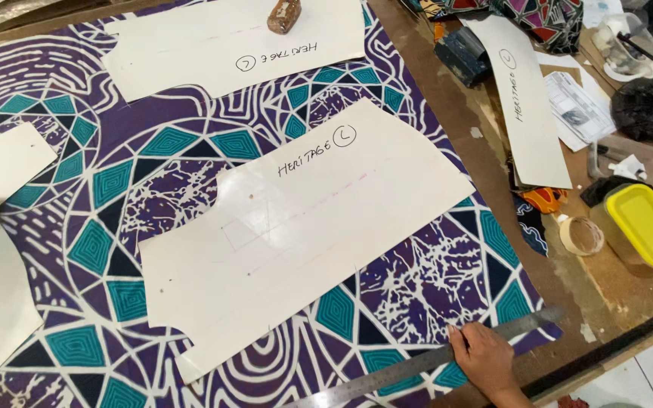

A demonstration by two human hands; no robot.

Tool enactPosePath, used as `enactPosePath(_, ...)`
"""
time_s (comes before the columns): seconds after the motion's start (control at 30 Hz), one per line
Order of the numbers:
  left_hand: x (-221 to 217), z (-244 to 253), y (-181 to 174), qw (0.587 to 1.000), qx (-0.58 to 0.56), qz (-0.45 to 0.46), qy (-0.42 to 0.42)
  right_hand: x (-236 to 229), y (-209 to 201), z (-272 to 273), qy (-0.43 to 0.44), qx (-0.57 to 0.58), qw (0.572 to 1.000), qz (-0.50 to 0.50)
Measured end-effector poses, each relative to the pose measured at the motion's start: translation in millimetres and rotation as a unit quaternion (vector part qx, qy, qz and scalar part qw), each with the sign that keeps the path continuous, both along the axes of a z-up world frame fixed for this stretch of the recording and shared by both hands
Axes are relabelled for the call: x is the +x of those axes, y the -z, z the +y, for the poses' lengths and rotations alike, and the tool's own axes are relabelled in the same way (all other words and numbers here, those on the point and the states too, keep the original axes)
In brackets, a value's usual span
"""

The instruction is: The person measures a large piece of patterned fabric on a wooden table using a metal ruler and a wooden straightedge. They repeatedly reposition the tools to mark or verify measurements across the fabric surface.

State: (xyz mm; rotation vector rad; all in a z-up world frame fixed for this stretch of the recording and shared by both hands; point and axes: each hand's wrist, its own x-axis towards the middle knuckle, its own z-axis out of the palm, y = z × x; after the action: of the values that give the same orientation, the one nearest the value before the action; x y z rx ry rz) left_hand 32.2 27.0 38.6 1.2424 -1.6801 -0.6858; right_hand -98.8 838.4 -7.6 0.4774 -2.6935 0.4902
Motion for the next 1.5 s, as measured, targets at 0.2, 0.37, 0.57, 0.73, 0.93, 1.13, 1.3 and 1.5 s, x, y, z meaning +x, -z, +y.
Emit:
enactPosePath(0.2, 70.0, 167.6, 51.2, 0.990, 0.109, 0.007, 0.086, -1.6, -11.9, -1.4, -0.047, -0.029, 0.998, 0.030)
enactPosePath(0.37, 65.2, 389.7, 89.6, 0.939, -0.082, -0.191, 0.273, 4.7, -15.5, 3.0, -0.081, -0.059, 0.993, 0.058)
enactPosePath(0.57, 68.4, 528.2, 58.7, 0.903, -0.104, -0.291, 0.298, 1.6, -18.4, 10.0, -0.113, -0.072, 0.990, 0.034)
enactPosePath(0.73, 71.5, 555.8, 61.6, 0.897, -0.106, -0.332, 0.270, 5.7, -20.2, 17.5, -0.117, -0.044, 0.992, 0.028)
enactPosePath(0.93, 72.0, 558.5, 71.6, 0.903, -0.145, -0.307, 0.262, -4.2, -10.0, 21.9, -0.126, -0.096, 0.987, -0.015)
enactPosePath(1.13, 72.5, 559.5, 73.2, 0.905, -0.146, -0.293, 0.272, -53.4, -10.8, 56.7, -0.126, -0.265, 0.921, -0.255)
enactPosePath(1.3, 77.3, 561.3, 75.3, 0.908, -0.140, -0.281, 0.276, -134.6, -29.3, 65.9, -0.057, -0.454, 0.804, -0.380)
enactPosePath(1.5, 76.1, 561.8, 71.9, 0.911, -0.139, -0.273, 0.277, -252.9, -18.8, 57.4, -0.004, -0.409, 0.839, -0.359)
